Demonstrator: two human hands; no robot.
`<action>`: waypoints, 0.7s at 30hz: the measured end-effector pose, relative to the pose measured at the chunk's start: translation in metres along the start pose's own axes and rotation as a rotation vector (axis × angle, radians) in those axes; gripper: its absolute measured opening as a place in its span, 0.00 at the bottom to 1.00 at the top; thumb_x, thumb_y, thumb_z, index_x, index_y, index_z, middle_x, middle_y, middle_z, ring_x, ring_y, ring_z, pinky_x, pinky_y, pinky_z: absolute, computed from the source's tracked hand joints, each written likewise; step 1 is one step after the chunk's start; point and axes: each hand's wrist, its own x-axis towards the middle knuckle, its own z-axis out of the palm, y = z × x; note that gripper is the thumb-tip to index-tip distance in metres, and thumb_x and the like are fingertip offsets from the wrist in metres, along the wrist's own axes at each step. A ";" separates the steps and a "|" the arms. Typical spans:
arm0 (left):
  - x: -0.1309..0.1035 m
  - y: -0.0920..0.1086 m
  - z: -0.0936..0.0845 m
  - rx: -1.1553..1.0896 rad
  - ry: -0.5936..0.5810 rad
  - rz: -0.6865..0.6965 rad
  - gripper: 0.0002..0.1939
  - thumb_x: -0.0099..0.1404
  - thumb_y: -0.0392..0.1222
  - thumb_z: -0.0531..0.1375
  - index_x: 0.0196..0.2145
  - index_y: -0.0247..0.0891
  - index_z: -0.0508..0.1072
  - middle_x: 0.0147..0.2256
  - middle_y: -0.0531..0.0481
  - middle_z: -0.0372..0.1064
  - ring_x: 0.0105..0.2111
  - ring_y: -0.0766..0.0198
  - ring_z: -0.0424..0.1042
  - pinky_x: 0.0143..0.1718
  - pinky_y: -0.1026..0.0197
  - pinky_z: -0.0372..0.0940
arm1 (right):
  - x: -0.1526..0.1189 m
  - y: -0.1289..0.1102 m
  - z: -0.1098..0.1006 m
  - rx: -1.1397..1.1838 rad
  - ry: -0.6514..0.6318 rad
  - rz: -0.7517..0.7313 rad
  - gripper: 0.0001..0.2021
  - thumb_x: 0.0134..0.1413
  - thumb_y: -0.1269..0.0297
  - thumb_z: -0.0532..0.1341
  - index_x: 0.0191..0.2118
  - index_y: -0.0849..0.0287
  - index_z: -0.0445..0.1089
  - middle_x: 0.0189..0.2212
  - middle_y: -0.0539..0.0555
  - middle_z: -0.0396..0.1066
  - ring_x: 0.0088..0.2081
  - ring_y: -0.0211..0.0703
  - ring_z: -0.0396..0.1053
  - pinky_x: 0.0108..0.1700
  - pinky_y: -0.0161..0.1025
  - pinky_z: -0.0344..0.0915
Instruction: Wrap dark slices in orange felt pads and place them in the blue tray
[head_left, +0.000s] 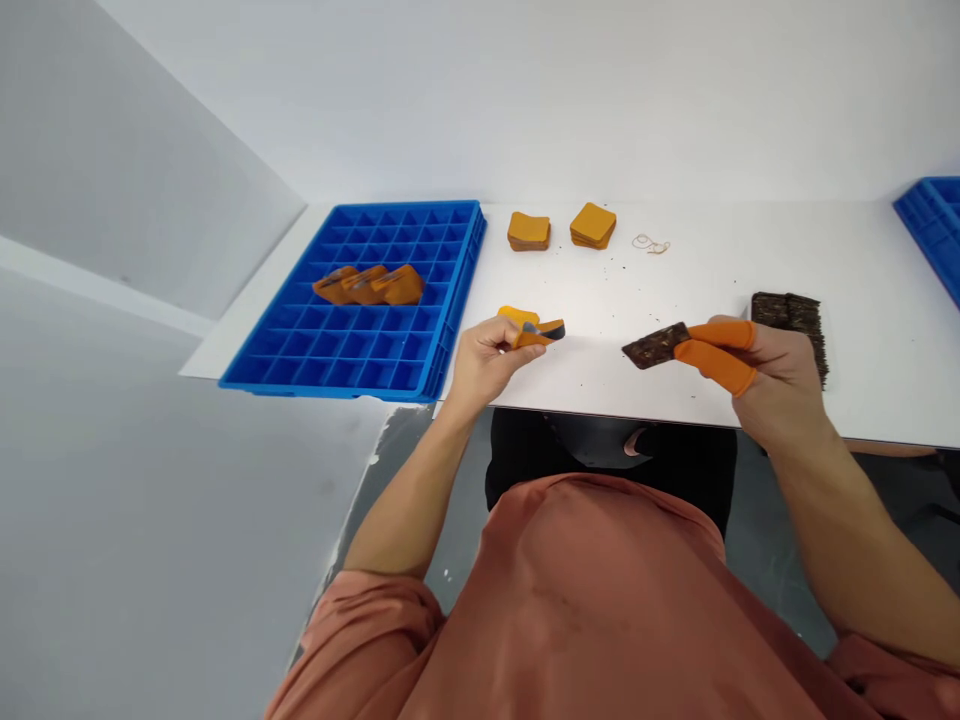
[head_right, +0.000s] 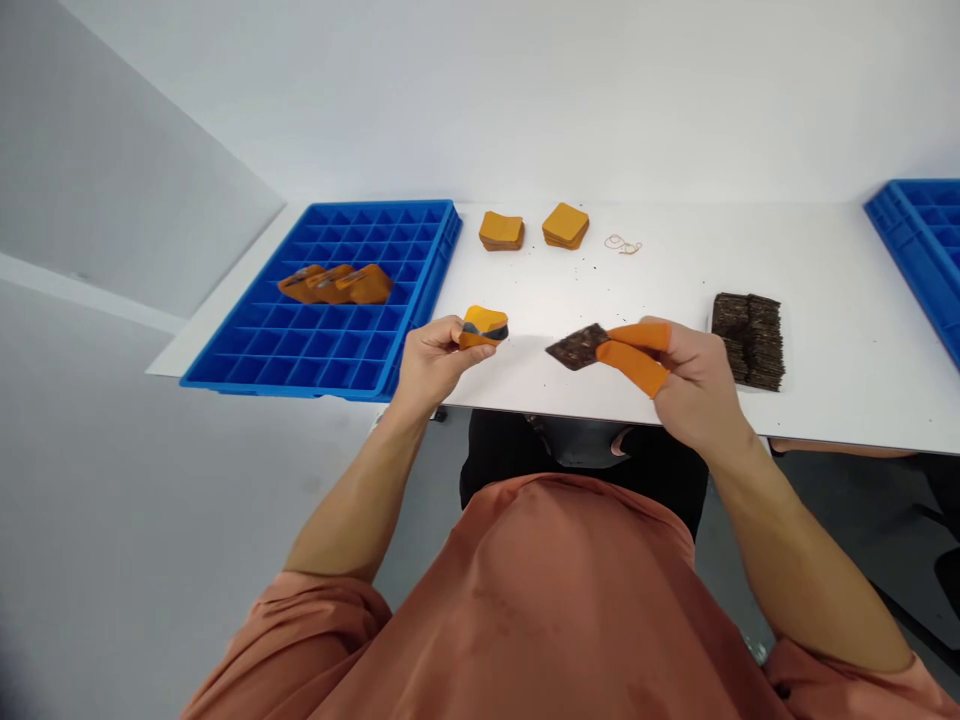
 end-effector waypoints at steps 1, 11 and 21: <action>-0.004 0.004 0.004 -0.021 -0.009 0.010 0.27 0.58 0.50 0.79 0.21 0.40 0.65 0.24 0.54 0.66 0.28 0.64 0.64 0.32 0.59 0.58 | 0.002 -0.010 0.005 -0.042 -0.036 -0.077 0.06 0.64 0.52 0.74 0.40 0.45 0.87 0.32 0.51 0.77 0.31 0.43 0.69 0.31 0.44 0.65; -0.017 0.023 0.019 -0.025 -0.107 0.113 0.25 0.63 0.50 0.78 0.22 0.40 0.70 0.25 0.55 0.71 0.26 0.66 0.65 0.31 0.59 0.59 | 0.016 -0.036 0.035 -0.600 -0.205 -0.563 0.11 0.76 0.65 0.62 0.43 0.55 0.84 0.29 0.51 0.74 0.29 0.40 0.66 0.31 0.41 0.62; -0.019 0.033 0.022 -0.031 -0.130 0.190 0.19 0.66 0.46 0.77 0.25 0.40 0.75 0.28 0.52 0.77 0.29 0.66 0.72 0.32 0.60 0.64 | 0.016 -0.030 0.040 -0.795 -0.228 -0.659 0.18 0.77 0.65 0.59 0.32 0.58 0.78 0.31 0.54 0.76 0.33 0.42 0.66 0.35 0.41 0.60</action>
